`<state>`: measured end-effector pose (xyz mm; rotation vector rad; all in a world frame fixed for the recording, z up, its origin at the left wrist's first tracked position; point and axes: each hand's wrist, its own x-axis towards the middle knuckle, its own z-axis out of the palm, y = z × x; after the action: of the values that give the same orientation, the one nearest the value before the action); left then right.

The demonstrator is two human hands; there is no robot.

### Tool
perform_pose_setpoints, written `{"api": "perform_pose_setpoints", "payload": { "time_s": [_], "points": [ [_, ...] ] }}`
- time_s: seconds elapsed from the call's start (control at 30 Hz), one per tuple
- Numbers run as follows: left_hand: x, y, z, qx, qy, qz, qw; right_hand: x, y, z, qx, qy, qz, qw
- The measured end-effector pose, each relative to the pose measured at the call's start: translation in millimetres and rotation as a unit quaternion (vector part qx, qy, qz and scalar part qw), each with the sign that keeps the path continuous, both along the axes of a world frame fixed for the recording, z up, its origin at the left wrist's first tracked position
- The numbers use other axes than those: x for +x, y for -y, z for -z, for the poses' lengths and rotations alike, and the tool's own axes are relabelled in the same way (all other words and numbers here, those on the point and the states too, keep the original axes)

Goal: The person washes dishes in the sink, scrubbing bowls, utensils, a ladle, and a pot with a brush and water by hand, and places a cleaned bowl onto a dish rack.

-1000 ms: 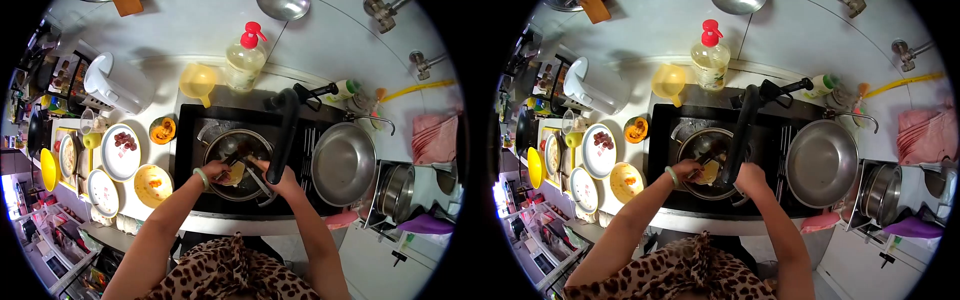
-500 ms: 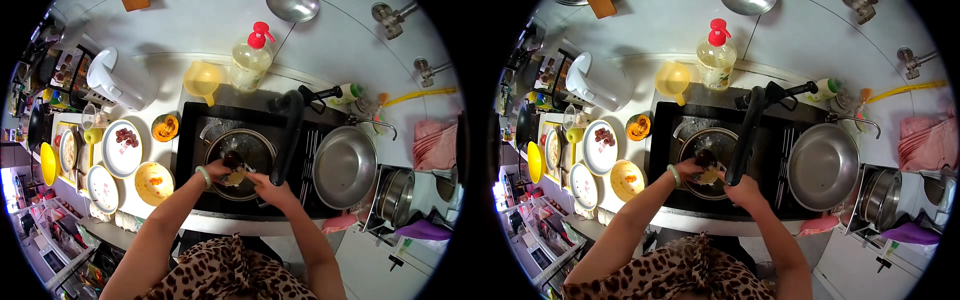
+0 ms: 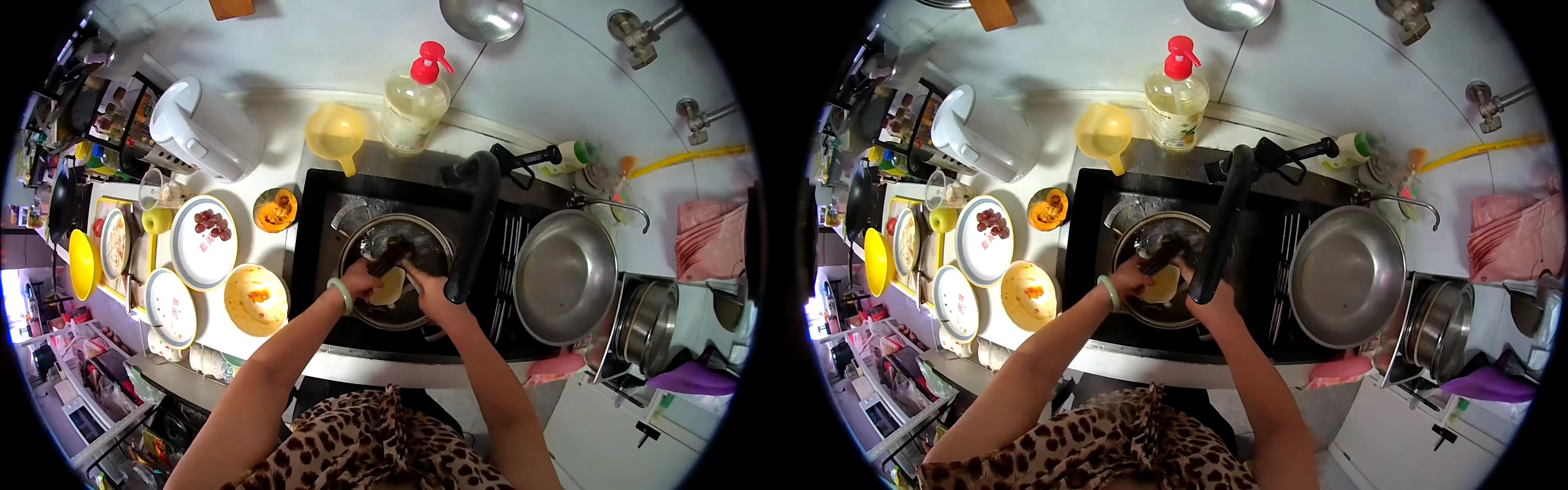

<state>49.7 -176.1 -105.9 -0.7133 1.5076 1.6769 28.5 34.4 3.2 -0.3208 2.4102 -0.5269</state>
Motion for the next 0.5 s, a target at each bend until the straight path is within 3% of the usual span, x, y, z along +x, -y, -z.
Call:
{"api": "perform_pose_setpoints", "payload": {
  "time_s": [0.07, 0.1, 0.2, 0.23, 0.33, 0.37, 0.43, 0.5],
  "points": [
    [-1, -2, -4, -0.062, -0.013, 0.027, 0.998, -14, -5, 29, 0.028, -0.049, 0.007, 0.998],
    [-1, 0, -6, -0.071, 0.009, 0.023, 0.997, -21, -6, 17, 0.010, -0.043, 0.007, 0.999],
    [-8, 11, -12, 0.099, 0.148, -0.021, 0.984, -29, -11, -35, 0.001, 0.023, 0.030, 0.999],
    [-8, 13, -9, 0.102, 0.161, 0.002, 0.982, -24, -11, -50, -0.019, 0.055, 0.039, 0.998],
    [-1, -3, -7, 0.137, 0.043, -0.009, 0.990, -1, 1, -63, -0.024, 0.096, 0.003, 0.995],
    [-2, -6, -7, 0.104, 0.034, -0.002, 0.994, 12, -10, -11, -0.081, 0.038, 0.021, 0.996],
    [-5, -10, -8, 0.035, 0.016, 0.013, 0.999, -9, -4, -2, 0.011, 0.009, 0.021, 1.000],
    [-6, -11, -18, -0.022, 0.023, 0.024, 0.999, -25, -5, 11, 0.004, 0.052, 0.069, 0.996]
  ]
}}
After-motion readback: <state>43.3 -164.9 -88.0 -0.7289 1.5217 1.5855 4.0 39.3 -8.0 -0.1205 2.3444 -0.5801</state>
